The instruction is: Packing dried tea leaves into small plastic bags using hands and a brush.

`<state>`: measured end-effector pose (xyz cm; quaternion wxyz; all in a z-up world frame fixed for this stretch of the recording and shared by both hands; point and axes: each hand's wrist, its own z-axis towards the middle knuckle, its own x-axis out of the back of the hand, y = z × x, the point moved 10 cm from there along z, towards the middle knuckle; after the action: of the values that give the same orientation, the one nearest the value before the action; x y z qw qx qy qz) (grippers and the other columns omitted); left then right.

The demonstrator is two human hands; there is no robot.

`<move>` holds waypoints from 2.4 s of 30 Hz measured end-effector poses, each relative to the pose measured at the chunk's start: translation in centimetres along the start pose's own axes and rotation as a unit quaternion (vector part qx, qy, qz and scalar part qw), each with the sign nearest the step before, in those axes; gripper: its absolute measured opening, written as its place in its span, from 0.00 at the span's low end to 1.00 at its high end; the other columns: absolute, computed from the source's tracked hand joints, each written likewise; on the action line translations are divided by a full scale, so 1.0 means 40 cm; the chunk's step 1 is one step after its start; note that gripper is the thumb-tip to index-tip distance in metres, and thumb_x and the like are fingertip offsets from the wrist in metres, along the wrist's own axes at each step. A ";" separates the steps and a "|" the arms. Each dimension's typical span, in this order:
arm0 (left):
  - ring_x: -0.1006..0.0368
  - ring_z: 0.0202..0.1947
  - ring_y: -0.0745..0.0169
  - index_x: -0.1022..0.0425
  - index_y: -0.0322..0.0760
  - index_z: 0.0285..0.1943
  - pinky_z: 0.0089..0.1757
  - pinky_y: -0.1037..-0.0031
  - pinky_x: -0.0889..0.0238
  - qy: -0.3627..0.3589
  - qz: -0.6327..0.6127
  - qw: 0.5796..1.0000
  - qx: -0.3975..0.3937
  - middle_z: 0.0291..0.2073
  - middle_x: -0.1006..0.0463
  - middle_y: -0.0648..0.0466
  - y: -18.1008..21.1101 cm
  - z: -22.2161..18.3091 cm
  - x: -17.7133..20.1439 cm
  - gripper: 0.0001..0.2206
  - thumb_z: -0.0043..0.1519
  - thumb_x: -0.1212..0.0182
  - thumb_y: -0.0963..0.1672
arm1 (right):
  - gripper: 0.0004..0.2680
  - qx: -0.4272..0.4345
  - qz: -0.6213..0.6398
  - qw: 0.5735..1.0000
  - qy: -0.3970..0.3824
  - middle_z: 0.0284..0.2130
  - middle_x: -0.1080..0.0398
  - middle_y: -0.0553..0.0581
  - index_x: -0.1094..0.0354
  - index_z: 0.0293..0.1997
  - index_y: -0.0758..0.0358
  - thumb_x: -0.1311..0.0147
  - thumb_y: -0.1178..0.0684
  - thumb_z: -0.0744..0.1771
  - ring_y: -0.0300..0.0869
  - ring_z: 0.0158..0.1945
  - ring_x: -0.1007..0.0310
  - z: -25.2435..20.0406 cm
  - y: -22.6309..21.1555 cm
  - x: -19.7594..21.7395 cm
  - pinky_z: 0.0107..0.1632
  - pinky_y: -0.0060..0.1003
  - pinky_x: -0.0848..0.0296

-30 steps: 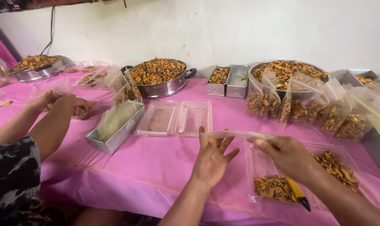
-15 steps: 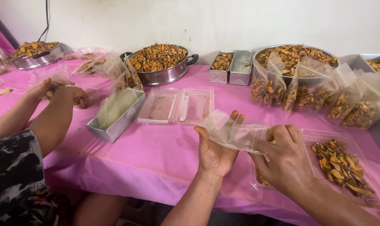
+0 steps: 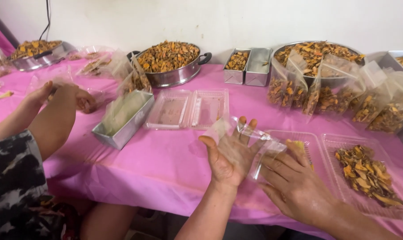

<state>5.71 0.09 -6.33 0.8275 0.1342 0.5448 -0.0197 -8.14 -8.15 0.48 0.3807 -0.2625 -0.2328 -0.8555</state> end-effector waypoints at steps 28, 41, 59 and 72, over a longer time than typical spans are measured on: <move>0.35 0.66 0.39 0.28 0.40 0.64 0.66 0.49 0.46 -0.061 0.010 0.997 0.048 0.62 0.28 0.41 -0.060 -0.053 -0.003 0.20 0.66 0.37 0.50 | 0.32 -0.130 0.145 0.948 -0.250 0.77 0.62 0.66 0.55 0.76 0.53 0.44 0.34 0.66 0.60 0.79 0.67 -0.024 0.032 -0.078 0.70 0.71 0.70; 0.60 0.79 0.41 0.44 0.44 0.76 0.72 0.50 0.61 -0.181 0.048 0.979 0.083 0.78 0.53 0.42 -0.058 -0.082 -0.101 0.36 0.63 0.24 0.51 | 0.31 -0.097 0.194 0.947 -0.237 0.78 0.63 0.67 0.62 0.79 0.50 0.64 0.27 0.68 0.58 0.81 0.68 -0.006 0.013 -0.049 0.72 0.66 0.77; 0.41 0.71 0.48 0.42 0.29 0.73 0.71 0.59 0.52 -0.136 0.128 0.977 0.099 0.67 0.34 0.41 -0.124 -0.108 -0.126 0.35 0.63 0.25 0.47 | 0.37 -0.126 0.171 0.940 -0.266 0.79 0.68 0.63 0.64 0.79 0.55 0.46 0.31 0.66 0.54 0.81 0.73 0.026 0.038 -0.064 0.71 0.70 0.73; 0.32 0.65 0.43 0.22 0.47 0.50 0.62 0.50 0.36 0.041 0.114 0.992 -0.027 0.64 0.29 0.40 0.047 -0.080 0.026 0.11 0.61 0.31 0.46 | 0.20 -0.261 0.171 0.943 -0.113 0.60 0.28 0.61 0.32 0.63 0.61 0.37 0.55 0.64 0.52 0.65 0.31 -0.162 0.236 0.099 0.69 0.49 0.34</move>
<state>3.58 2.82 -8.08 0.8048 0.1734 0.5597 0.0947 -4.89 -19.81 -0.05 0.4103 -0.4837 0.0052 -0.7731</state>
